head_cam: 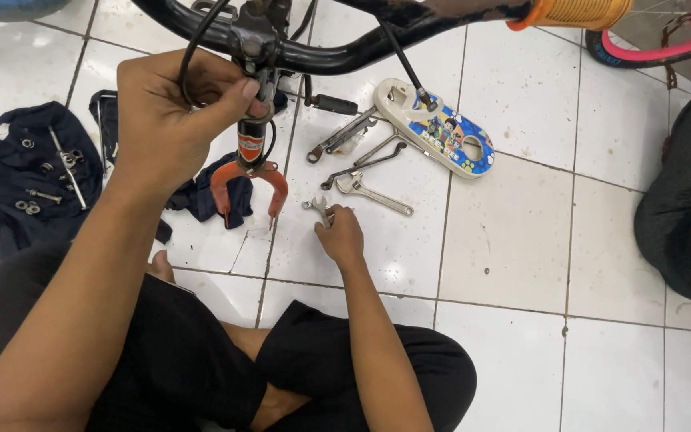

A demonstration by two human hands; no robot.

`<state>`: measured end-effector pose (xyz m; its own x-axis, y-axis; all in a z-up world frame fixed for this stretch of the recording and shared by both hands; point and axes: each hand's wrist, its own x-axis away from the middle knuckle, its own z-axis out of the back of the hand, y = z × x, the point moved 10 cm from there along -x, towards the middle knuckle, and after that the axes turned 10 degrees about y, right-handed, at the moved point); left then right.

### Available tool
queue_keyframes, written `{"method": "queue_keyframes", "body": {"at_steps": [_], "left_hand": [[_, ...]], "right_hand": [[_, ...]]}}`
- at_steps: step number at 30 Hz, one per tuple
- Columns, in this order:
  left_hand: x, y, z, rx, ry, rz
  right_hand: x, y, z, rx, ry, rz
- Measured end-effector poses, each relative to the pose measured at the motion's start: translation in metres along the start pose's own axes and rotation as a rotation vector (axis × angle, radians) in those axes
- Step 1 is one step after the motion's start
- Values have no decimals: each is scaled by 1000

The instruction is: The person sits on a tiled floor and uses a wrench to tighten bolts on the handlebar stem of a bicycle. They manipulate the handlebars and use the wrench to adjust the stem, occasionally picking up and setting down tools.

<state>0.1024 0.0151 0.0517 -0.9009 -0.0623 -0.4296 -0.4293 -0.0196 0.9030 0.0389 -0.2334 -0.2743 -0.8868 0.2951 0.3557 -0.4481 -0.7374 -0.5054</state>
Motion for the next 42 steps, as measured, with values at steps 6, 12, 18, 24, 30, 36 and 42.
{"method": "queue_keyframes", "body": {"at_steps": [6,12,18,24,30,36,42], "left_hand": [[3,8,-2,20,47,25],[-3,5,4,107,41,-61],[-3,4,16,78,26,-57],[-7,-2,37,11,135,-168],[0,-20,27,59,152,-177],[12,-9,24,18,373,-257],[13,-18,27,91,435,-212]], "right_hand": [[-4,6,-4,49,35,17],[57,-109,95,-362,187,225],[119,-243,181,-846,305,621],[130,-291,205,-610,668,739],[130,-288,209,-590,800,738],[148,-297,216,-448,864,844],[142,-293,211,-507,808,879]]}}
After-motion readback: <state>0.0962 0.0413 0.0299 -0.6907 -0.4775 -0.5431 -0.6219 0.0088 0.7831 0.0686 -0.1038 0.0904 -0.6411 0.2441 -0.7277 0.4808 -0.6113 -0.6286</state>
